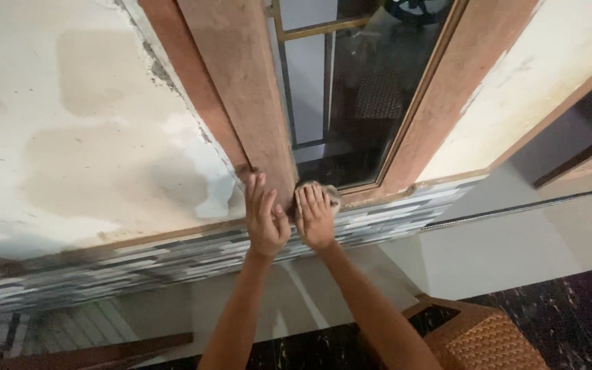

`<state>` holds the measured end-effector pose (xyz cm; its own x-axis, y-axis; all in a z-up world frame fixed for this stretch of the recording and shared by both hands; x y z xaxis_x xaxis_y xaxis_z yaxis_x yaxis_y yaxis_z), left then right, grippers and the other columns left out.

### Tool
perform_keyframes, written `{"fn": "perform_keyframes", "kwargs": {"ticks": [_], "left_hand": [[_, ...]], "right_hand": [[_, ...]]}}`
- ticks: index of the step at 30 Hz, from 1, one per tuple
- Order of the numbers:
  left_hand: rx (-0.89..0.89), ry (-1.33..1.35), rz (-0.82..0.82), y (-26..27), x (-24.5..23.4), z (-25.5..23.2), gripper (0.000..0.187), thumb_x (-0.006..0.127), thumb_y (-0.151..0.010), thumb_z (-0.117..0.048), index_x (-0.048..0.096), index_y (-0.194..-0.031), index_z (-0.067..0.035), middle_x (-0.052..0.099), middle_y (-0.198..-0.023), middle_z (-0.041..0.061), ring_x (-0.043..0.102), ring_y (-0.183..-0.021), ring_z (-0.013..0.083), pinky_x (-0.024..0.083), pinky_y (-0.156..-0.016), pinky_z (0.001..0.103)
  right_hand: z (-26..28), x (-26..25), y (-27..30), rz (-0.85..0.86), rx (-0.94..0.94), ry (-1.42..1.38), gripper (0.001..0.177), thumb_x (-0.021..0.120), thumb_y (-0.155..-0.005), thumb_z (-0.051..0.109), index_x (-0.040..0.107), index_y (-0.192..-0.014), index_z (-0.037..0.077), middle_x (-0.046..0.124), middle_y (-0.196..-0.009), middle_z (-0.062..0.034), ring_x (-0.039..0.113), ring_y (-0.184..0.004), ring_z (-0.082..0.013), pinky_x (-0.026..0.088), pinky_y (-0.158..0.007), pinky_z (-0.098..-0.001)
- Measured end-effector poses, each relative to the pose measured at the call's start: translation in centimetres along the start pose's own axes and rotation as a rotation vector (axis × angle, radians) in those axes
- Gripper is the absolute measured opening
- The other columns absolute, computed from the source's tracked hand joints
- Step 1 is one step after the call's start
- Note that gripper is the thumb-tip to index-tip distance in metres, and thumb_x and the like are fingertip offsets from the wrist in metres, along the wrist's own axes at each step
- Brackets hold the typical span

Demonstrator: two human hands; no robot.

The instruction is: Cleaning a wooden window frame using a cleaning cloth.

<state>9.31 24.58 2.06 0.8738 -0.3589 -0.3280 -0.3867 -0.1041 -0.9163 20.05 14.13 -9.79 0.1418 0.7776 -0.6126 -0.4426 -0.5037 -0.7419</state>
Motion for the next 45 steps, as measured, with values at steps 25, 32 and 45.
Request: {"fn": "perform_keyframes", "kwargs": {"ticks": [25,32,45], "left_hand": [[-0.027,-0.135,0.021,-4.5,1.7,-1.6,0.036,0.05,-0.106,-0.012,0.051,-0.139,0.001,0.04,-0.157,0.029,0.032,-0.15,0.0514,0.028,-0.125,0.064],[0.045,-0.095,0.03,-3.2,3.3,-2.6,0.035,0.052,-0.11,-0.014,0.045,-0.142,-0.001,0.04,-0.158,0.027,0.034,-0.152,0.0484,0.031,-0.125,0.062],[0.101,0.149,0.365,-4.5,9.6,-6.5,0.06,0.055,-0.106,-0.016,0.034,-0.159,0.002,0.04,-0.163,0.021,0.037,-0.156,0.0375,0.033,-0.131,0.05]], "right_hand": [[1.3,-6.3,-11.9,-0.211,0.055,0.108,0.064,0.059,-0.095,0.028,0.047,-0.15,-0.001,0.041,-0.155,-0.0296,0.039,-0.143,-0.054,0.025,-0.116,-0.0677],[-4.4,-0.8,-2.7,-0.088,-0.003,0.088,0.054,0.058,-0.105,0.033,0.05,-0.149,0.002,0.046,-0.153,-0.0267,0.042,-0.144,-0.0497,0.032,-0.118,-0.0636],[-9.2,-7.6,-9.3,-0.362,0.133,0.166,0.065,0.044,-0.11,0.037,0.03,-0.16,-0.003,0.022,-0.168,-0.0274,0.021,-0.158,-0.0507,0.017,-0.13,-0.0644]]}}
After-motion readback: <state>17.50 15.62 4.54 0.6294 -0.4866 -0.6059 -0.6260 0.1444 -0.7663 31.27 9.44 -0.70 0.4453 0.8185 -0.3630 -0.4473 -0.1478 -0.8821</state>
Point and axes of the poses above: each hand's wrist, its own y-axis away from the middle knuckle, its own x-axis out of the palm, z = x × y, the point moved 3 cm from there along -y, towards the middle knuckle
